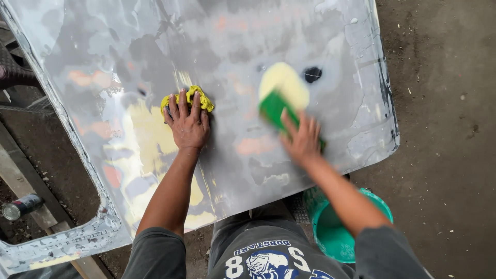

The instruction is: The person dips a green sponge and a cloth into a bucket of water and scrubs a large, flat, painted surface. They wipe the surface with the cloth and continue scrubbing with the sponge, occasionally dipping the tools back into the bucket to rinse them.

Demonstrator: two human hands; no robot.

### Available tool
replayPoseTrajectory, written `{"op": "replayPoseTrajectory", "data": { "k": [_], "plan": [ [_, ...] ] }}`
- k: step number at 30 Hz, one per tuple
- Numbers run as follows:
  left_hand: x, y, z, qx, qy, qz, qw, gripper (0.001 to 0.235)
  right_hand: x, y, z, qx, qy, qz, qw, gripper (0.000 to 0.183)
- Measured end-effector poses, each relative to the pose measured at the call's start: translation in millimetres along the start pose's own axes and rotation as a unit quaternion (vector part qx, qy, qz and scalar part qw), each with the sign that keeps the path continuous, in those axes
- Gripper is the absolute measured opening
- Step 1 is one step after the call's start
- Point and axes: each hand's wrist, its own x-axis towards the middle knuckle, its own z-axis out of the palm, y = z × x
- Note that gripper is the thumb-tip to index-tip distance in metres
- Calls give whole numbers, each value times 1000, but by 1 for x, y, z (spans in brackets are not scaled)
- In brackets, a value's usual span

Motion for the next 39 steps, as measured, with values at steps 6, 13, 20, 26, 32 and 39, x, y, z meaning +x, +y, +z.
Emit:
{"op": "replayPoseTrajectory", "data": {
  "k": [6, 13, 20, 26, 32, 39],
  "plan": [
    [-3, -2, 4, 7, -5, -2, 1000, 59, -56, 12, 13, 34, -34, -162, 986, 67],
    [-3, 0, 2, 15, -9, -20, 1000, 58, 184, 82, -8, -14, 102, 43, 994, 68],
    [-5, 2, 0, 3, 7, 6, 1000, 57, 136, -8, 11, -15, 50, -11, 999, 77],
    [-4, -1, 2, 3, 11, -1, 1000, 57, -32, -5, -6, 14, -17, -143, 989, 71],
    [1, 1, 1, 11, 10, 0, 1000, 57, 71, 38, -10, -35, 11, -105, 994, 70],
    [-2, 0, 5, 14, 4, 5, 1000, 58, 200, -5, 8, -13, 105, 49, 993, 71]
  ]
}}
